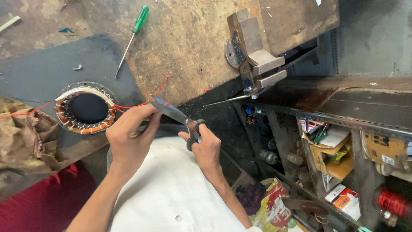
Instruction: The person secures copper windings on a motor stator using white thread, then cuts the thread and wires with scissors. They retrieve a hammer from a drawer and tap the stator to seat the windings, repeating the process on a second stator.
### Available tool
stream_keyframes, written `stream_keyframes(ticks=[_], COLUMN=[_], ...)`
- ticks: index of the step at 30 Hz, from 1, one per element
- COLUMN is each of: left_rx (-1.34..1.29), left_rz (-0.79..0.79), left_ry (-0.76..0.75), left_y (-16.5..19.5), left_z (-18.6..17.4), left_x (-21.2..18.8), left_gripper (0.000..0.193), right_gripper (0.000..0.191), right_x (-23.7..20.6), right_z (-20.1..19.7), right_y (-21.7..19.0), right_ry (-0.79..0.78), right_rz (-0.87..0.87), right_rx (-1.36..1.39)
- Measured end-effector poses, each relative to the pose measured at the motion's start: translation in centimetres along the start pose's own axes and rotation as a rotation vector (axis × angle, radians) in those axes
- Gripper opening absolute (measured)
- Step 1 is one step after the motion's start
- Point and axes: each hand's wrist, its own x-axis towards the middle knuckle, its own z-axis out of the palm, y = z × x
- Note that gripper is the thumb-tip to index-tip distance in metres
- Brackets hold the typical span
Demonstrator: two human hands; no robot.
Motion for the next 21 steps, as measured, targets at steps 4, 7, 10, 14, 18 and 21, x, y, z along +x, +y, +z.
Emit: stream_keyframes(ticks=[4,7,10,14,18,21], left_rx=[-0.02,-0.046,-0.079,-0.056,0.001,0.179], left_rz=[-0.036,-0.101,-0.161,-0.23,-0.241,-0.175], left_ry=[0.018,0.045,0.1,0.111,0.109,0.134], left_y=[0.3,0.4,0.5,0.6,1.0,0.8], left_z=[1.4,2.5,3.2,3.6,4.4,5.2], left_x=[0.4,0.7,1.2,2.1,2.8,3.0], left_gripper=[0.02,0.02,0.016,0.016,0.014,0.015], right_gripper=[0.043,0.067,0.088,0.085,0.08,0.078], right_x=[1.5,2.8,4.3,7.2,10.1,11.7], right_z=[-0.4,-1.0,-1.3,-1.5,-2.7,-3.6], right_y=[2.1,4.1,6.5,10.1,13.0,14.0], right_ry=[-0.149,-0.275,-0.408,-0.388,-0.33,-0.3], right_rz=[0.122,0.016,0.007,0.031,0.043,0.003], right_rx=[-0.026,0.103,0.384,0.598,0.514,0.433])
